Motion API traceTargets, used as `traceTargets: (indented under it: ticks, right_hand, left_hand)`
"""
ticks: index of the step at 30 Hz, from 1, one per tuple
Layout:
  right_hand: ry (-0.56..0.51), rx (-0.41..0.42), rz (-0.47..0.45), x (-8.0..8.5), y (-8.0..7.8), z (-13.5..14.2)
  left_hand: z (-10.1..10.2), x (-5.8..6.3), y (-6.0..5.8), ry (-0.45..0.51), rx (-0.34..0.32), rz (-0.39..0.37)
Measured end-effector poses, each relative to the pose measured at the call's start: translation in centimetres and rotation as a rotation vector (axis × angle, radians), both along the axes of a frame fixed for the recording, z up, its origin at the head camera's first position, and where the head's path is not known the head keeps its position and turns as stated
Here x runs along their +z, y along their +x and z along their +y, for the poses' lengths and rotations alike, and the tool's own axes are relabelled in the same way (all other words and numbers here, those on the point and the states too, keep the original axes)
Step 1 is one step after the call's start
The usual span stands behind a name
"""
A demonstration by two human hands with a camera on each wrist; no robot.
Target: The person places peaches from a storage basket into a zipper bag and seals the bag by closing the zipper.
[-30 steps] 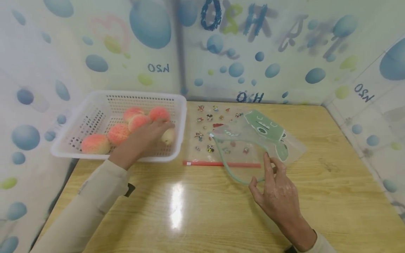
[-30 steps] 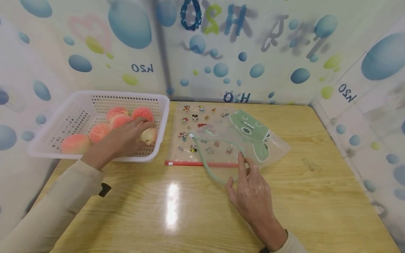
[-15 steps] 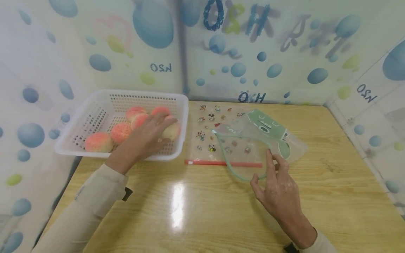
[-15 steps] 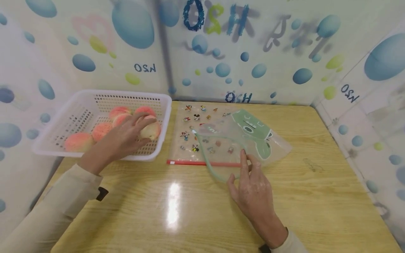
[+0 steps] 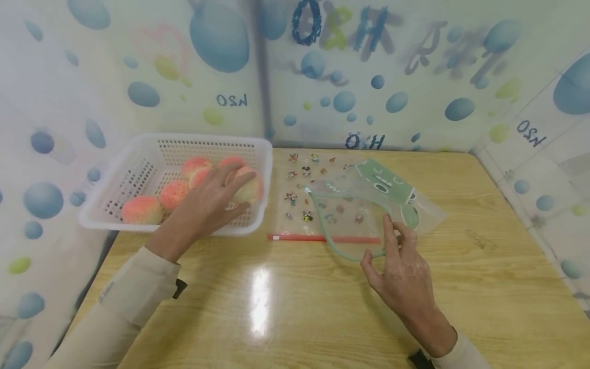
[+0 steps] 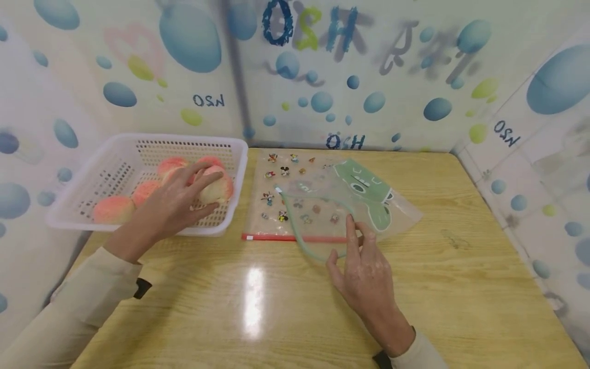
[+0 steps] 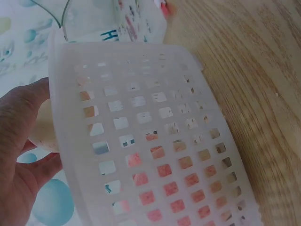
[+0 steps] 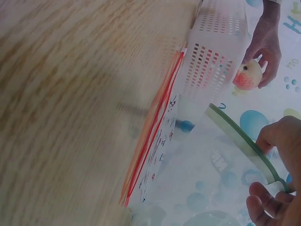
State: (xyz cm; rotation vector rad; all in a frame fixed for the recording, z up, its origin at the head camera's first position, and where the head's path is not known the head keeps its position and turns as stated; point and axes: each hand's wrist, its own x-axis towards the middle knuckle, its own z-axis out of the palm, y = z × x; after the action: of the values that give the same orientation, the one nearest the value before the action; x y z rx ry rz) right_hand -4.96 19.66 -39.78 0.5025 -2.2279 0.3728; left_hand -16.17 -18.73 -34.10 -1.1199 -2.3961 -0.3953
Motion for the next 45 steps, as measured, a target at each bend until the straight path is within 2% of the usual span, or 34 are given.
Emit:
traceTargets:
  ticks: [9, 19, 25, 35, 45]
  right_hand:
    - [0.003, 0.008, -0.027, 0.1, 0.0, 0.1]
    - [0.005, 0.019, -0.044, -0.2, 0.2, 0.1]
    - [0.025, 0.008, -0.095, -0.2, 0.1, -0.1]
    - [-0.022, 0.039, -0.109, 0.2, -0.3, -1.4]
    - [-0.018, 0.077, -0.111, 0.2, 0.0, -2.3]
  left_hand:
    - [0.5, -0.1, 0.1, 0.015, -0.031, 0.077]
    - [2.2, -0.1, 0.7, 0.021, -0.097, 0.109]
    - [4.0, -0.3, 1.7, 0.015, -0.109, 0.101]
    - [7.3, -1.3, 2.8, 0.003, -0.216, 0.115]
    - [11.5, -3.0, 4.1, -0.114, -0.260, 0.102]
